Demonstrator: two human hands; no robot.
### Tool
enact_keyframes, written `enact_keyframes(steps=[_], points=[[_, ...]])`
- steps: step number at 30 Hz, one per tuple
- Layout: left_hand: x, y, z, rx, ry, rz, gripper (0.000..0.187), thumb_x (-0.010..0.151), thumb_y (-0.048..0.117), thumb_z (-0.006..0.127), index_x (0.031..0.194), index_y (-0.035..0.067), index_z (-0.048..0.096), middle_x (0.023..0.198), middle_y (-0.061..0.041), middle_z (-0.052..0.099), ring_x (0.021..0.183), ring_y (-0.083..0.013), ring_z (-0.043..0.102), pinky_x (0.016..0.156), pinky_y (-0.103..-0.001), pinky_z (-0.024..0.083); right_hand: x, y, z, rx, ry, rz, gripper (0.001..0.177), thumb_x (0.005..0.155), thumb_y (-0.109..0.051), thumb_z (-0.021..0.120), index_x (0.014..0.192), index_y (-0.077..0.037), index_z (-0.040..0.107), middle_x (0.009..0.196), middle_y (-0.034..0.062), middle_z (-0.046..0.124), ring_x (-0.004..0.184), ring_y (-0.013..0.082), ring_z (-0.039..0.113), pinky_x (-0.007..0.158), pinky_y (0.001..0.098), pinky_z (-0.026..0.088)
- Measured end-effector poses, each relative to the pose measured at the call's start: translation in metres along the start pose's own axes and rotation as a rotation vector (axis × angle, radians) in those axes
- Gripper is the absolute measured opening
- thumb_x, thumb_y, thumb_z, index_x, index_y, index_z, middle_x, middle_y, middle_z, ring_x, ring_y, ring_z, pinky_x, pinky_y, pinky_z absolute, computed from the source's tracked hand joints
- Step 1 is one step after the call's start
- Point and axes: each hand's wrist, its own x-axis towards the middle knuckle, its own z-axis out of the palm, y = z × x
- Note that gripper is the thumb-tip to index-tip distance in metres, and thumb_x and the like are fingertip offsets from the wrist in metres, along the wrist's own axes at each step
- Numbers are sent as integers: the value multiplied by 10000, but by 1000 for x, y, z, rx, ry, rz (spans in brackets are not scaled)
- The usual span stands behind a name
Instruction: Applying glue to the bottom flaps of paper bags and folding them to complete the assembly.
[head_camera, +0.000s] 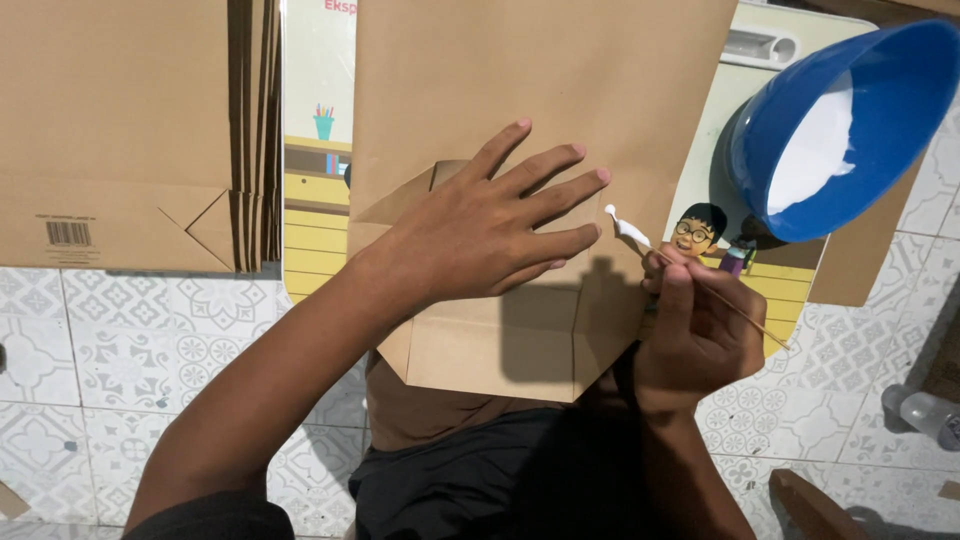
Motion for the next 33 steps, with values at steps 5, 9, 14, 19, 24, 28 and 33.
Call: enact_keyframes(steps=[5, 9, 14, 19, 24, 28, 33], points=[[1, 0, 0, 7, -33, -8, 294, 1009, 387, 688, 1266, 246, 668, 1570, -34, 511, 1469, -266, 408, 1245, -544, 206, 4, 1, 2, 8, -31, 4, 142, 1074, 94, 602, 1137, 5, 512, 1069, 231, 717, 916, 230, 725, 809, 277, 614], [1, 0, 1, -9, -28, -10, 289, 1016, 390, 682, 1269, 248, 683, 1569, -38, 513, 1469, -271, 412, 1248, -543, 199, 6, -6, 5, -41, -53, 2, 122, 1079, 94, 595, 1141, 28, 512, 1075, 229, 713, 939, 240, 731, 827, 288, 617], [2, 0, -2, -10, -30, -2, 307, 1000, 370, 686, 1277, 237, 678, 1564, -44, 513, 1463, -278, 419, 1242, -548, 215, 2, -1, 3, -81, -3, 5, 127, 1057, 102, 628, 1120, 42, 536, 1053, 244, 724, 909, 239, 729, 794, 285, 611], [3, 2, -4, -2, -16, -5, 271, 1022, 366, 671, 1258, 233, 688, 1556, -40, 525, 1455, -271, 433, 1241, -538, 222, 1, 4, 0, -13, -19, -22, 127, 1076, 30, 621, 1152, 13, 521, 1069, 228, 714, 914, 227, 717, 811, 289, 613], [5, 2, -6, -12, 4, -5, 255, 1051, 368, 635, 1250, 224, 701, 1533, -48, 542, 1437, -272, 450, 1227, -524, 242, 5, -5, 2, -114, -45, -11, 129, 1058, 73, 638, 1125, 29, 537, 1059, 219, 729, 927, 235, 736, 824, 292, 618], [5, 2, -4, 4, -33, -10, 269, 1048, 379, 625, 1270, 244, 695, 1549, -41, 535, 1453, -272, 430, 1235, -532, 224, 3, -2, -1, -83, -14, 4, 121, 1060, 97, 624, 1127, 39, 541, 1040, 224, 719, 896, 224, 718, 813, 286, 603], [4, 2, -3, 8, -29, -9, 254, 1055, 371, 633, 1271, 244, 682, 1551, -44, 533, 1460, -272, 421, 1241, -537, 214, -4, -5, -8, -122, 71, 5, 142, 1044, 158, 605, 1129, 88, 515, 1000, 268, 696, 883, 283, 731, 792, 314, 626]])
